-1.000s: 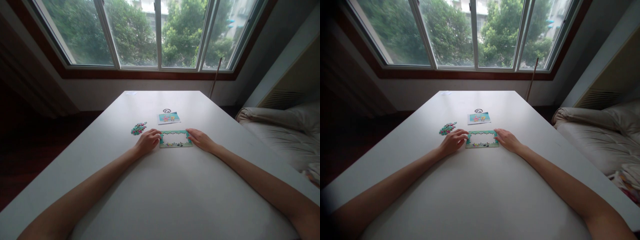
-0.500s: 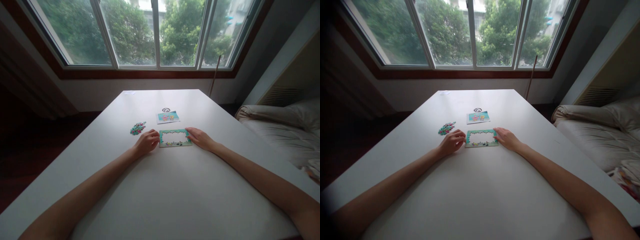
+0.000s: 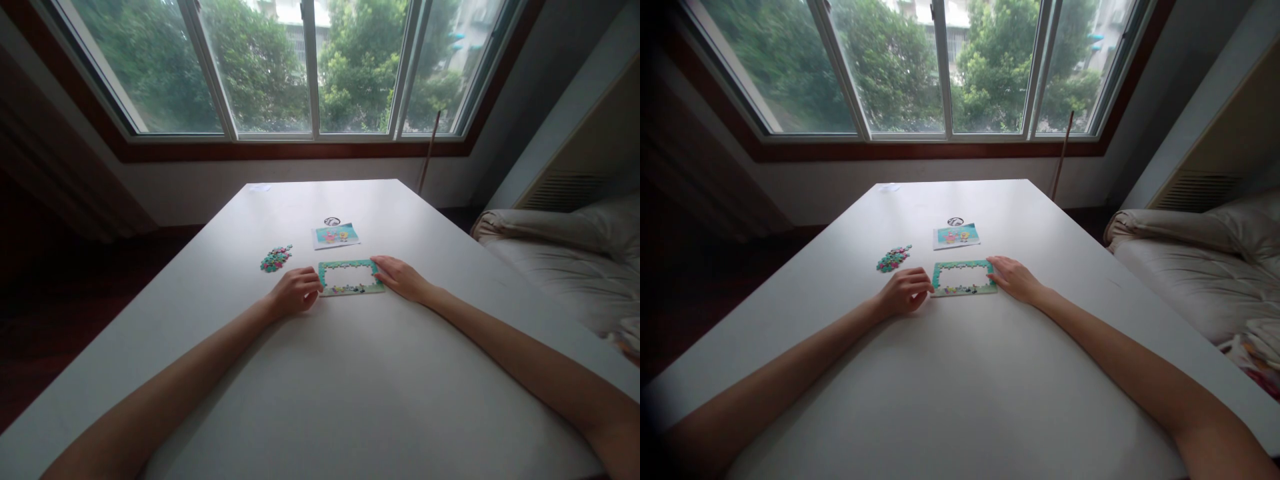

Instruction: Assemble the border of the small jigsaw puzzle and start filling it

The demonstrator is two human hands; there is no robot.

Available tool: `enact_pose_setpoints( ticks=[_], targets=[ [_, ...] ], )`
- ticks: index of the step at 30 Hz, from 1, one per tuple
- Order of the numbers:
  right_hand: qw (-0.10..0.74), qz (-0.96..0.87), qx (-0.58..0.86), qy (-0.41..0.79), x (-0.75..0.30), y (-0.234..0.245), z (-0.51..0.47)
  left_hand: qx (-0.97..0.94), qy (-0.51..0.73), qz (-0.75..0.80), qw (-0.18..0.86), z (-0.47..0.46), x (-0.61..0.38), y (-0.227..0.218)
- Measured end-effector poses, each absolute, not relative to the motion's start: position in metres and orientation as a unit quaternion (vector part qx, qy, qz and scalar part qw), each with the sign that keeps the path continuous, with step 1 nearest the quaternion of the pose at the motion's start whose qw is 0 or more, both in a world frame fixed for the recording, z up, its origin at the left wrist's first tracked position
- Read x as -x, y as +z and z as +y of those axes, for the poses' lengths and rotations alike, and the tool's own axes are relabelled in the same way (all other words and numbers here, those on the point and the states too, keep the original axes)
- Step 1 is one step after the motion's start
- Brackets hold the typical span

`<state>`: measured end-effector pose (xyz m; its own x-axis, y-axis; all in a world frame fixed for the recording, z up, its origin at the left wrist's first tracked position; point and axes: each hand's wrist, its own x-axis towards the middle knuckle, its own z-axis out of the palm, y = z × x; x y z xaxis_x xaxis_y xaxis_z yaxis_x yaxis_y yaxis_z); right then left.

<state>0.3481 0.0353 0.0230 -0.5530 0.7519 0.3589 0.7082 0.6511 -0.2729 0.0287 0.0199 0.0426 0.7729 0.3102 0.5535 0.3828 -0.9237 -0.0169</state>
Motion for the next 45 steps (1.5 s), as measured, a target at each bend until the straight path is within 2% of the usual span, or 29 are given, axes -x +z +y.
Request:
enact_pose_setpoints(
  ticks=[22, 38, 45],
  targets=[
    [0.232, -0.879, 0.414, 0.049, -0.354, 0.035, 0.041, 0.957, -0.214, -0.17, 0.099, 0.021, -0.043, 0.056],
    [0.257, -0.879, 0.4, 0.039, -0.367, 0.036, 0.057, 0.967, -0.134, -0.208, 0.052, 0.034, -0.06, 0.063],
    [0.261, -0.916, 0.302, 0.036, -0.349, 0.057, 0.043, 0.961, -0.158, -0.219, 0.057, 0.038, -0.06, 0.065]
  ],
)
